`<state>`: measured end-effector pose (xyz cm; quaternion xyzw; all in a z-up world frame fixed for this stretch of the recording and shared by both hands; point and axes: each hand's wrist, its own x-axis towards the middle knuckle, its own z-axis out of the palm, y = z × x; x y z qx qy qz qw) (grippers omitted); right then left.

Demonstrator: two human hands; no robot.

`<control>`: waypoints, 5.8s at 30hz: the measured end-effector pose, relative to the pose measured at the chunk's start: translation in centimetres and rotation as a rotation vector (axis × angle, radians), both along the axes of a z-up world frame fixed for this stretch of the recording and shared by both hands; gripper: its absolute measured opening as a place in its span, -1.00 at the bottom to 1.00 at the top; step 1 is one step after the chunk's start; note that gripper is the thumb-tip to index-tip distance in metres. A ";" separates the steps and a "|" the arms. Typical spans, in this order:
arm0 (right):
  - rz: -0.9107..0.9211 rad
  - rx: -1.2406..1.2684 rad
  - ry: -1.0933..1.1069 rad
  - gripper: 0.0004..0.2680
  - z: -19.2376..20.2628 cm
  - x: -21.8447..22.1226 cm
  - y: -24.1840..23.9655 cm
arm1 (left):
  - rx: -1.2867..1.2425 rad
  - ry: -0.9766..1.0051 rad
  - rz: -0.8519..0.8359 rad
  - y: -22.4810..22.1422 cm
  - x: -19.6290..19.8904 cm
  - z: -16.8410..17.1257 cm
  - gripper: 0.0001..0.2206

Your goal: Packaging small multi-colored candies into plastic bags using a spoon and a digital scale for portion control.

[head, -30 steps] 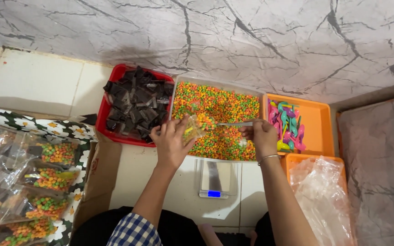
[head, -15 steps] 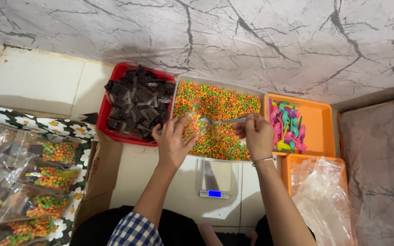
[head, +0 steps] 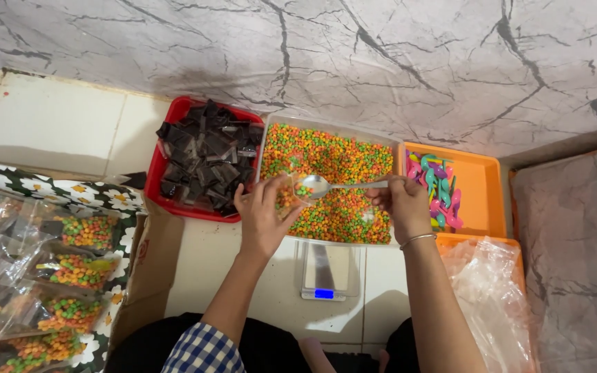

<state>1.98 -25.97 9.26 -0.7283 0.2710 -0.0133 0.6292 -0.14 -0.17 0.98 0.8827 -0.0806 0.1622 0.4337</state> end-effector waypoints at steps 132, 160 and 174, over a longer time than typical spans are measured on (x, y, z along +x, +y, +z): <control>0.191 -0.687 0.102 -0.91 -3.9 -31.3 -8.4 | -0.412 0.580 0.456 -4.6 -17.5 -7.9 -0.69; 0.867 -0.608 -0.512 -0.53 4.0 -19.9 13.0 | 0.138 -0.210 0.038 4.9 -19.2 9.4 -0.93; 0.655 0.009 -0.234 -0.58 -6.9 -9.9 19.3 | -0.153 0.296 0.495 8.0 -14.0 1.3 -0.22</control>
